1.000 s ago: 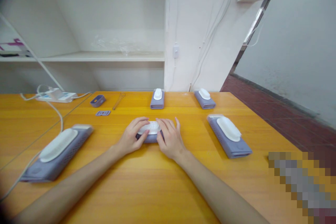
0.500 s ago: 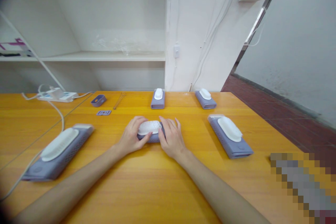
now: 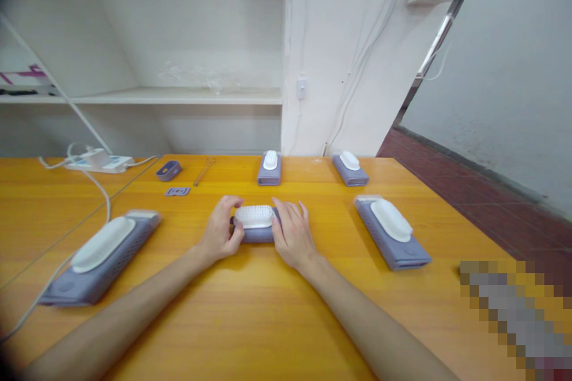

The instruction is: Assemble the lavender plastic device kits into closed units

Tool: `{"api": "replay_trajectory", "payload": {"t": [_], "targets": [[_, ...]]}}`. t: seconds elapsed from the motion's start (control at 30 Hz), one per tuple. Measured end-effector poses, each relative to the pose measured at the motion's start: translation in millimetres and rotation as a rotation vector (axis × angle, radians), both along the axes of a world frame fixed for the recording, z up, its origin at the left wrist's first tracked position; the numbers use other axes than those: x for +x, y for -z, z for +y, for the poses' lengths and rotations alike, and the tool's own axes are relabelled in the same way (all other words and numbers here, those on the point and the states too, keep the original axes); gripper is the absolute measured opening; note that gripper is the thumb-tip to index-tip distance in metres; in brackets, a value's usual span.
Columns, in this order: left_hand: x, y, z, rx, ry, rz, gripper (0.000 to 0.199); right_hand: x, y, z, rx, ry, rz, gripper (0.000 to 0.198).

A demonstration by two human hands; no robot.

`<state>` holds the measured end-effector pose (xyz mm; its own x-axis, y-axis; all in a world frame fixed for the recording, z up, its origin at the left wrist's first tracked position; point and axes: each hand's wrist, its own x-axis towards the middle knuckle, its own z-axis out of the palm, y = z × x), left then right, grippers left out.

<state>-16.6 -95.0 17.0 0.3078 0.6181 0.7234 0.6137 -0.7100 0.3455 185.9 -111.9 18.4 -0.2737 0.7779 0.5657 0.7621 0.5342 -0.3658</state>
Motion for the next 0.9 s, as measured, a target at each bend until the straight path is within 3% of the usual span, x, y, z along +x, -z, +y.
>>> {"api": "replay_trajectory", "payload": {"t": [0.17,0.4,0.6,0.9], "targets": [[-0.8,3.3,1.5,0.042,-0.148,0.016,0.038,0.6,0.7,-0.1,0.001,-0.003,0.001,0.038],[0.6,2.9,-1.5,0.106,-0.128,0.092,0.037,0.2,-1.7,-0.8,-0.016,-0.009,-0.005,0.038],[3.0,0.5,-2.1,0.156,-0.207,0.175,0.040,-0.7,-3.2,-1.9,-0.029,-0.037,-0.008,0.040],[5.6,-2.5,-3.3,0.088,-0.298,0.284,0.044,-0.3,0.9,3.0,-0.049,-0.116,0.111,0.042]]}}
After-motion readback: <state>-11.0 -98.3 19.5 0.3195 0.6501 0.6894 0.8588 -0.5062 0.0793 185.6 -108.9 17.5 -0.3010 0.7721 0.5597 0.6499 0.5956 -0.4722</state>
